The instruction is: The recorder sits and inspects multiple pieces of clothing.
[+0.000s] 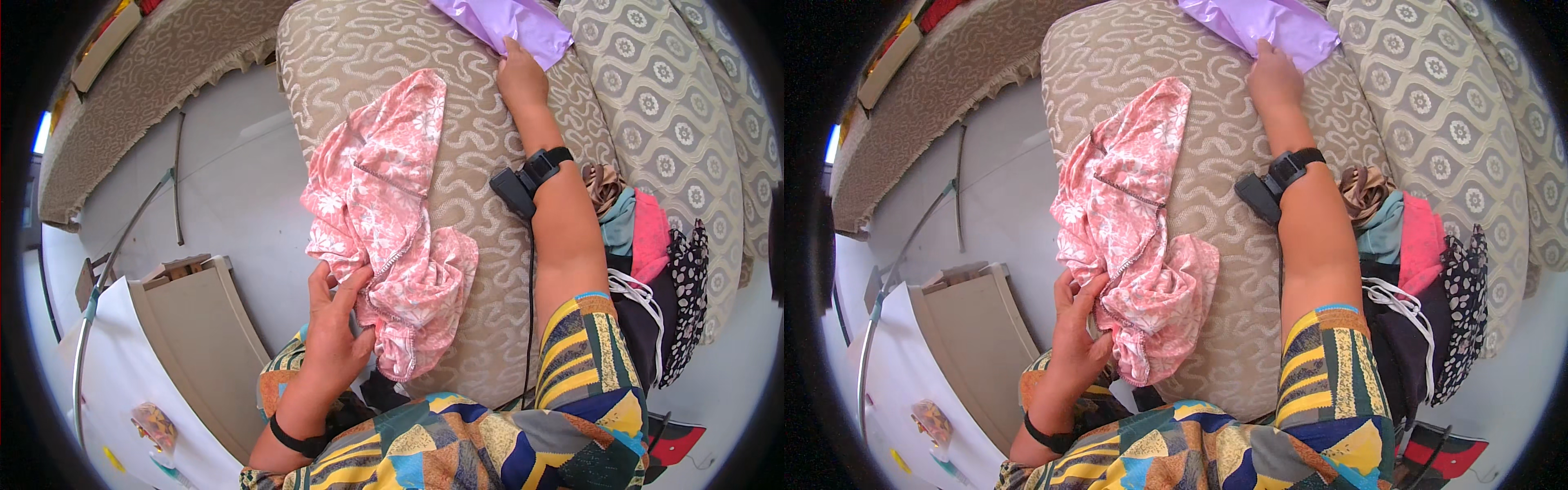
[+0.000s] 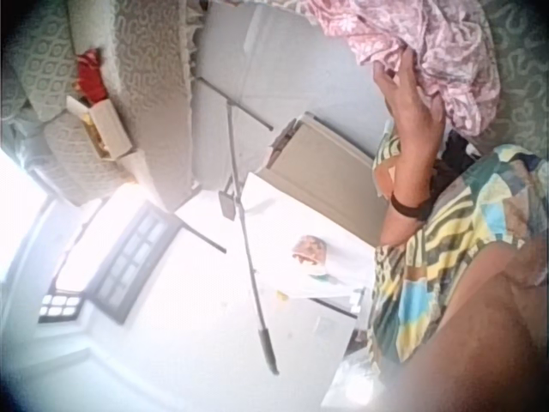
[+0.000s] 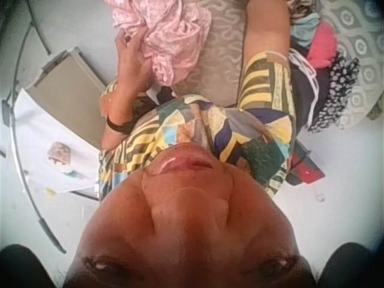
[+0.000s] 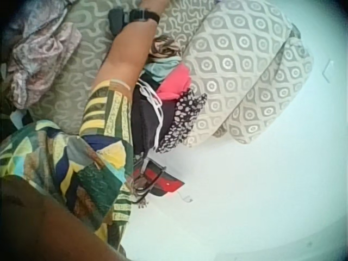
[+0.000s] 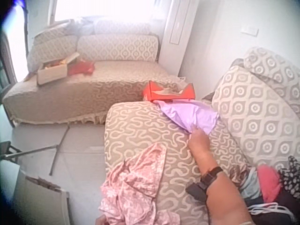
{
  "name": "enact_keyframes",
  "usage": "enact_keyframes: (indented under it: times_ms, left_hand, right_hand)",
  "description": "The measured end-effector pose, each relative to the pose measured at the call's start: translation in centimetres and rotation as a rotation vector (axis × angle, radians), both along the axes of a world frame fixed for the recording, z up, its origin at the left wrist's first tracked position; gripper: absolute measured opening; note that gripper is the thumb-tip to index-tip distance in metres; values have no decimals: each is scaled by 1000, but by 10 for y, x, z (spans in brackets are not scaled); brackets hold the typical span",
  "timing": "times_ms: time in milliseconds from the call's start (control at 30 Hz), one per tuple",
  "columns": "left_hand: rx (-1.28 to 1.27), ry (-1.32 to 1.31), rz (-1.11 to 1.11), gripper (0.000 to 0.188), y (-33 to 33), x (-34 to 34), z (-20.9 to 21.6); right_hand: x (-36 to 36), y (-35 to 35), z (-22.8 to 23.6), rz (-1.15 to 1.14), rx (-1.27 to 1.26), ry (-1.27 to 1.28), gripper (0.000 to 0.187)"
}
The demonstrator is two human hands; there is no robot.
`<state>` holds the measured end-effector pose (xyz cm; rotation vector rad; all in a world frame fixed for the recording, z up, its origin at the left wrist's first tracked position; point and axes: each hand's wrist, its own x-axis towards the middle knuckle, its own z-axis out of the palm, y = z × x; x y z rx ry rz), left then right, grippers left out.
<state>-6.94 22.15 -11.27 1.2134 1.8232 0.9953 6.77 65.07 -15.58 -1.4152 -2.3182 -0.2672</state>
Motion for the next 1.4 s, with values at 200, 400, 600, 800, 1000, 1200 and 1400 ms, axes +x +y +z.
enact_keyframes:
  times_ms: [200,400,600,800,1000,1200,1400]
  left_hand:
    - [-7,4,-21,66,-1,0,3]
    - [-24,-14,-14,67,-7,-1,3]
    - [-57,52,-32,67,-4,0,3]
    - [-9,52,-17,65,-7,1,-1]
    - [-14,34,-31,67,-7,2,-1]
    - [-69,-4,-58,69,-3,2,6]
    - [-25,34,-40,66,-1,3,3]
  right_hand:
    - [16,-11,20,-112,-74,234,35]
    - [30,-10,19,-86,32,617,27]
    - [15,-49,32,-127,-230,229,33]
    - [-35,-61,25,435,62,180,58]
    - [-104,-100,0,446,-165,-99,63]
    - [-86,-96,-1,547,-164,-55,58]
    - [-49,-127,39,499,-604,-44,55]
